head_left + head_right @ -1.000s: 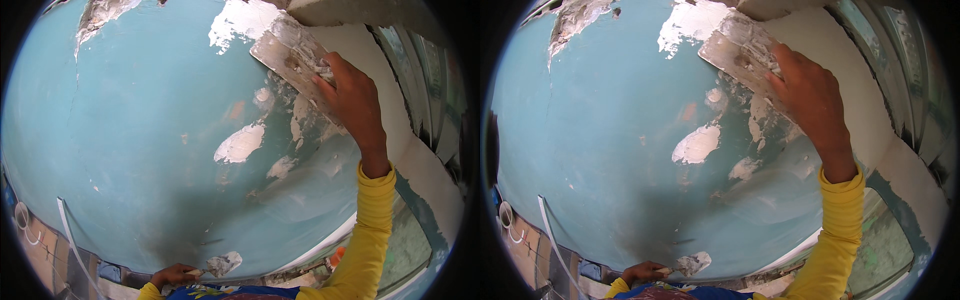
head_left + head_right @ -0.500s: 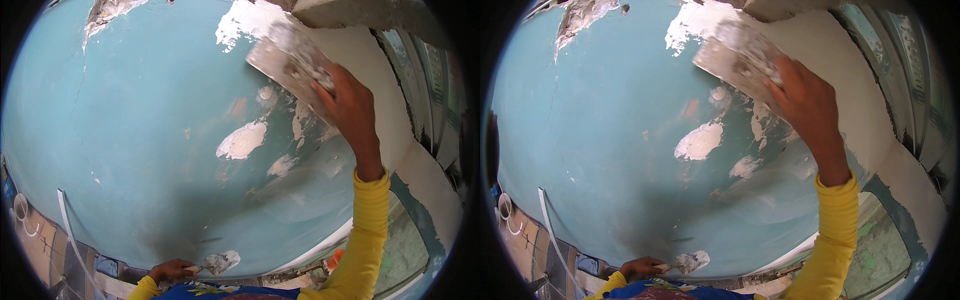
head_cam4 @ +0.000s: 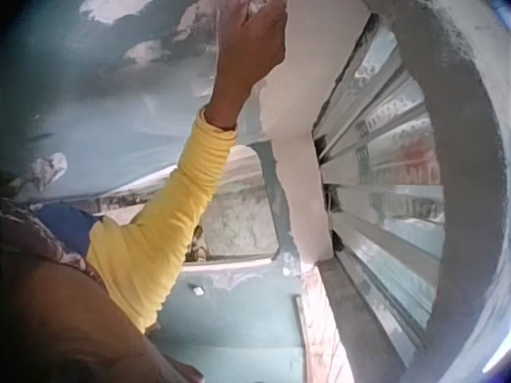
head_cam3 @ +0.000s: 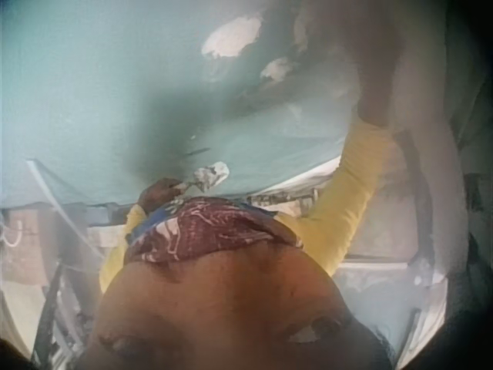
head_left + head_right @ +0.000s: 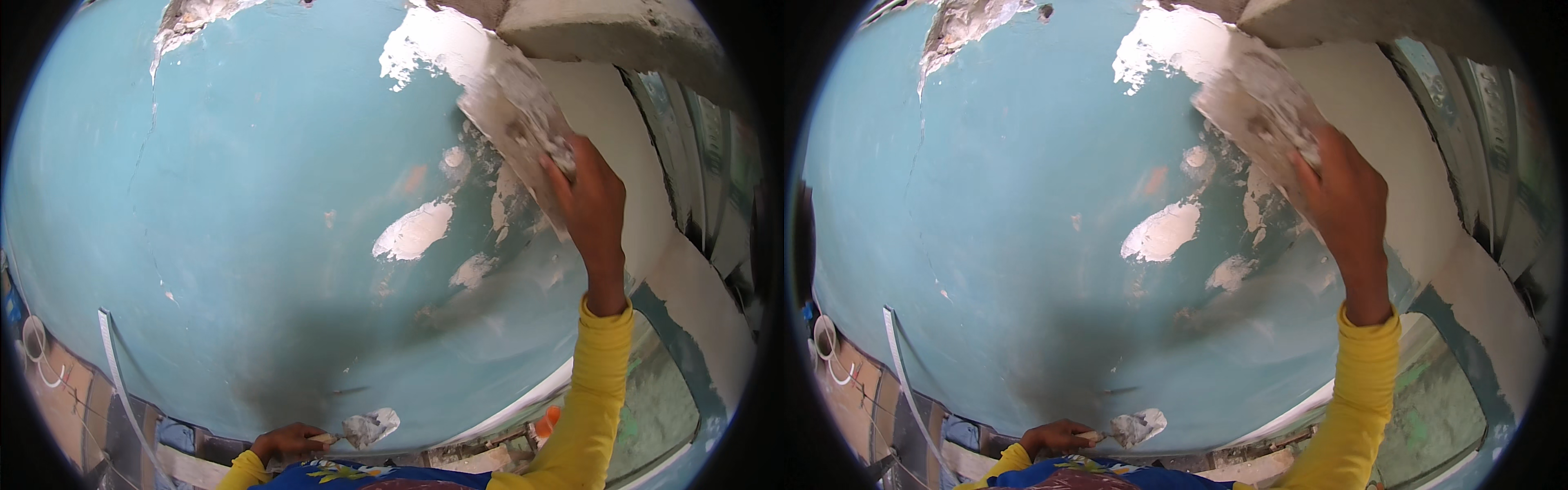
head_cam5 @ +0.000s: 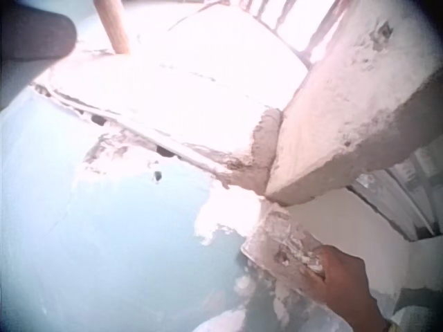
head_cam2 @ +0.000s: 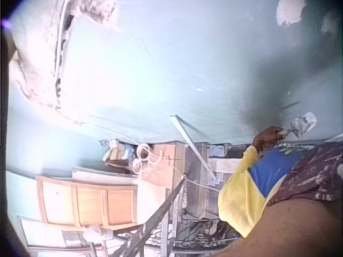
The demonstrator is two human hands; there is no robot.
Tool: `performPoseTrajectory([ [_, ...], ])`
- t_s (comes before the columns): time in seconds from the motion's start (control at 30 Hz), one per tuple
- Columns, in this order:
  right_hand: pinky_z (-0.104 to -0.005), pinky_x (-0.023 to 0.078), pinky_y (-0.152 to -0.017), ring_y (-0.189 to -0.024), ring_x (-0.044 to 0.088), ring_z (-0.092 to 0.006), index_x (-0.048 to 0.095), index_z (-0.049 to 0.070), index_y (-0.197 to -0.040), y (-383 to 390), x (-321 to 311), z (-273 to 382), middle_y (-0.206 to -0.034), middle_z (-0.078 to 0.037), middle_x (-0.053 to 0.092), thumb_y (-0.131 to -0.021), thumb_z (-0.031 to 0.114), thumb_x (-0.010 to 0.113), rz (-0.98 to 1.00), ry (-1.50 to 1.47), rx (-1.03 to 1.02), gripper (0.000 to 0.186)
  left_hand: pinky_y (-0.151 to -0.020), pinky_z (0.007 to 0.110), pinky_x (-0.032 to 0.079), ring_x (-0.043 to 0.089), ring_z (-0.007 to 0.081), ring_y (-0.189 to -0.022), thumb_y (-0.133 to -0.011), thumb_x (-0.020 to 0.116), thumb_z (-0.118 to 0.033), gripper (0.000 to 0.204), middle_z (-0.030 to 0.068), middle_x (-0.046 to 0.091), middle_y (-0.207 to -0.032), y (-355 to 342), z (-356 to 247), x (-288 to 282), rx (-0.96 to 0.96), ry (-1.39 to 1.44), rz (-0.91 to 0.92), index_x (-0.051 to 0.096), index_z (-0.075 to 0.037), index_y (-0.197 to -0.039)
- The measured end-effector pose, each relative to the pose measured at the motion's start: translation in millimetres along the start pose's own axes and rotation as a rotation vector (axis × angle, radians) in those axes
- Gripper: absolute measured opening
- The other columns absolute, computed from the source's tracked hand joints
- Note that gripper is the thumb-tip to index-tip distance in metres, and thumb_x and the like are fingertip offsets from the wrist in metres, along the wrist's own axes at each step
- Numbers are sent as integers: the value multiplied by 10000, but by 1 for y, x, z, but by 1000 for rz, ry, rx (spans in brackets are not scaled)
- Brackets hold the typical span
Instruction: The person applies white plaster to a teal wall using a trowel and a smaller putty knife. They repeatedly scoop plaster from a bucket, transfer it to the trowel, and smooth it onto the wall surface in a stairwell area.
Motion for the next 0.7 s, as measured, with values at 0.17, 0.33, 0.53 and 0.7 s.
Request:
performPoseTrajectory([
  [0.17,-364,559,-682,-776,704,-331,608,39,-1167,-44,22,13,-966,-162,704,-924,196,765,-68,-19,-164,329,-621,256,479,561,92,-666,-957,726,-420,547,14,643,-820,-10,-12,-5,15,-7,41,667,-58,-1363],
  [0.33,-379,582,-694,-801,715,-320,585,56,-1172,-53,23,16,-987,-147,717,-917,184,754,18,33,-105,332,-621,261,484,564,97,-671,-954,732,-422,548,14,639,-812,-19,-9,-2,7,40,33,668,-63,-1363],
  [0.53,-388,594,-731,-863,734,-320,575,48,-1205,-30,20,-8,-1047,-161,726,-916,176,745,65,32,-83,359,-694,269,534,615,125,-760,-917,743,-493,594,38,692,-952,-26,-10,-4,-29,0,50,686,-68,-1329],
  [0.7,-380,583,-727,-850,732,-312,595,47,-1206,-2,25,-38,-1032,-161,723,-915,186,751,109,22,-32,358,-747,282,559,653,155,-818,-913,741,-500,611,72,723,-1071,-34,-11,-2,-58,-7,15,676,-80,-1353],
])
Point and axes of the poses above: each hand's wrist, its own y-axis away from the middle knuckle, its own x-axis out of the palm, z = x × y, the point moved 2 cm from there along -y, towards the middle knuckle
